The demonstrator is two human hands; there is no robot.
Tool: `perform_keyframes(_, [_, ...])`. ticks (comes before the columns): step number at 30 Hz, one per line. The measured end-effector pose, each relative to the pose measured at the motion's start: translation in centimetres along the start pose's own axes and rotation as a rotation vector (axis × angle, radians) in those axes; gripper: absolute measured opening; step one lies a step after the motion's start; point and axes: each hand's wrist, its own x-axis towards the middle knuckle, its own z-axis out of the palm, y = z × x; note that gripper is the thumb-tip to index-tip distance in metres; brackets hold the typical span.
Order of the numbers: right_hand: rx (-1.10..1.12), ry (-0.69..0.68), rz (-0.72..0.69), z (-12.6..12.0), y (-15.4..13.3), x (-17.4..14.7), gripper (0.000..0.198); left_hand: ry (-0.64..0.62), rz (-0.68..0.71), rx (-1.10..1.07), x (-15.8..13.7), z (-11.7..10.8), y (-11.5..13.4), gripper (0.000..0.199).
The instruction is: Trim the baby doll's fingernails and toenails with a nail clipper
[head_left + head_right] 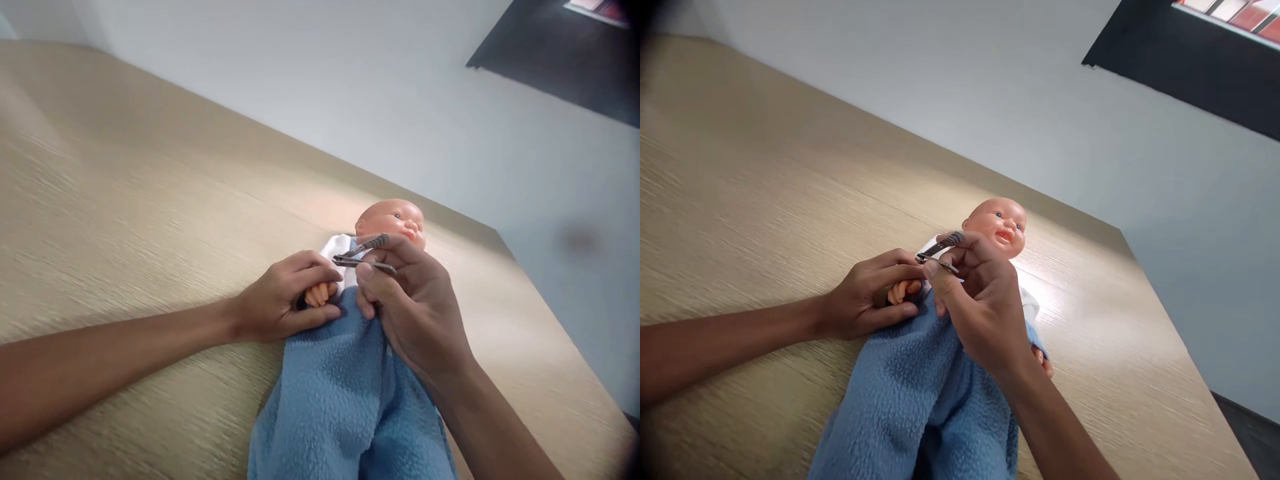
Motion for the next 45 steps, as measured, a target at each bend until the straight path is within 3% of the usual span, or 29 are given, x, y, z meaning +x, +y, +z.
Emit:
perform_keyframes(5, [-0.118,0.007,-0.121,0.5,-0.4,-0.7,0.017,-0.082,-0.001,0.018,0.0,-0.4,0.4,0.022])
perform_keyframes(11, [-0.223,-0.108,-0.197,0.5,-0.8,-1.5,0.021,-0.088,-0.006,0.006,-0.2,-0.1,0.2,0.028])
perform_keyframes(15, [-0.483,-0.266,-0.245,-0.7,-2.5,-2.0,0.032,-0.116,-0.018,0.063,-0.2,0.1,0.0,0.026])
perform_keyframes(20, [-0.829,-0.506,-0.371,-2.4,-3.9,-1.5,0.031,-0.065,0.049,0.065,-0.1,0.0,-0.3,0.023])
perform_keyframes(23, [-0.968,-0.454,-0.439,-3.1,-3.9,-1.2,0.031,-0.011,0.088,0.024,-0.1,0.0,-0.5,0.028])
perform_keyframes(26, [-1.03,-0.407,-0.392,-3.7,-4.0,-1.3,0.031,0.005,0.091,0.007,-0.1,0.1,-0.6,0.033])
perform_keyframes(32, [-1.059,-0.467,-0.341,-3.7,-4.4,-1.9,0.024,-0.021,0.065,0.005,-0.1,-0.1,-0.4,0.031])
perform_keyframes(38, [-1.154,-0.459,-0.477,-2.3,-4.7,-2.5,0.031,-0.04,0.035,-0.013,-0.1,-0.2,-0.4,0.033])
perform_keyframes(45, [-1.241,-0.415,-0.582,-1.6,-4.9,-3.0,0.013,-0.036,0.045,0.002,-0.1,-0.1,-0.5,0.034])
